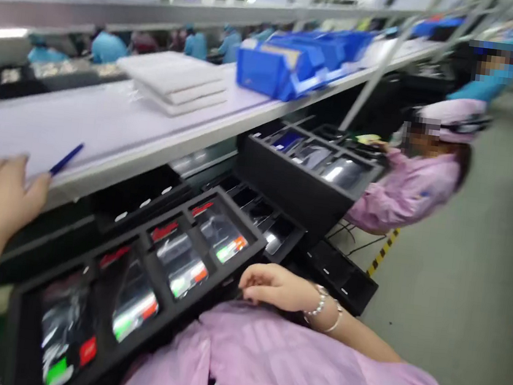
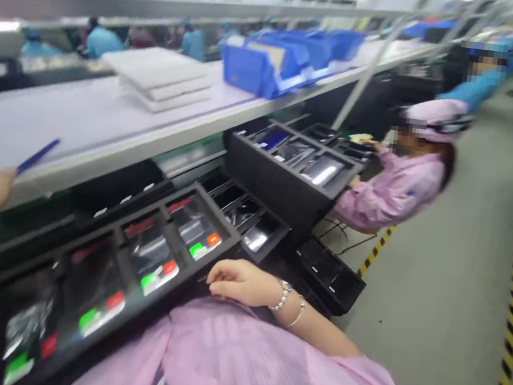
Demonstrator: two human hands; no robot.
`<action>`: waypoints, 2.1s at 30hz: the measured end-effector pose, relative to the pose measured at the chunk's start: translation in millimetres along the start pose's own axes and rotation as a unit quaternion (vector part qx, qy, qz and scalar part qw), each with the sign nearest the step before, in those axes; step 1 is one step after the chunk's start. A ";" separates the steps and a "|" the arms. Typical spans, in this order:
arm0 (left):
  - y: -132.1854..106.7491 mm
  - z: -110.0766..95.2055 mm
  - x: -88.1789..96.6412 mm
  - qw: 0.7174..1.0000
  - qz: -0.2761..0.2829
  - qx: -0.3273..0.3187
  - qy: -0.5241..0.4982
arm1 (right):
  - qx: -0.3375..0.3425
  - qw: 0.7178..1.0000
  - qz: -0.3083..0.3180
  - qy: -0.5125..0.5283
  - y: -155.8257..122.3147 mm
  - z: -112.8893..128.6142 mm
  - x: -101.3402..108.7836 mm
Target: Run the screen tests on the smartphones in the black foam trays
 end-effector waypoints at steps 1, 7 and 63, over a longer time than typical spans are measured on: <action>-19.7 -14.6 6.8 0.995 0.071 -0.009 0.068 | -0.004 1.000 -0.015 -0.005 -10.5 -0.2 0.8; -183.7 -105.0 75.6 0.975 0.120 -0.187 0.010 | 0.153 0.956 -0.209 -0.136 -41.5 45.2 27.8; -328.1 -56.9 12.4 0.963 0.210 0.146 0.086 | 0.343 0.763 0.064 -0.544 41.1 34.2 -86.1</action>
Point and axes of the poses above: each hand's wrist, its own y-axis towards the middle knuckle, its own x-axis out of the back of the hand, z = x × y, the point moved 8 cm from there along y, towards the middle knuckle, and after that the axes turned 10 degrees about x, right-handed, at the moved point
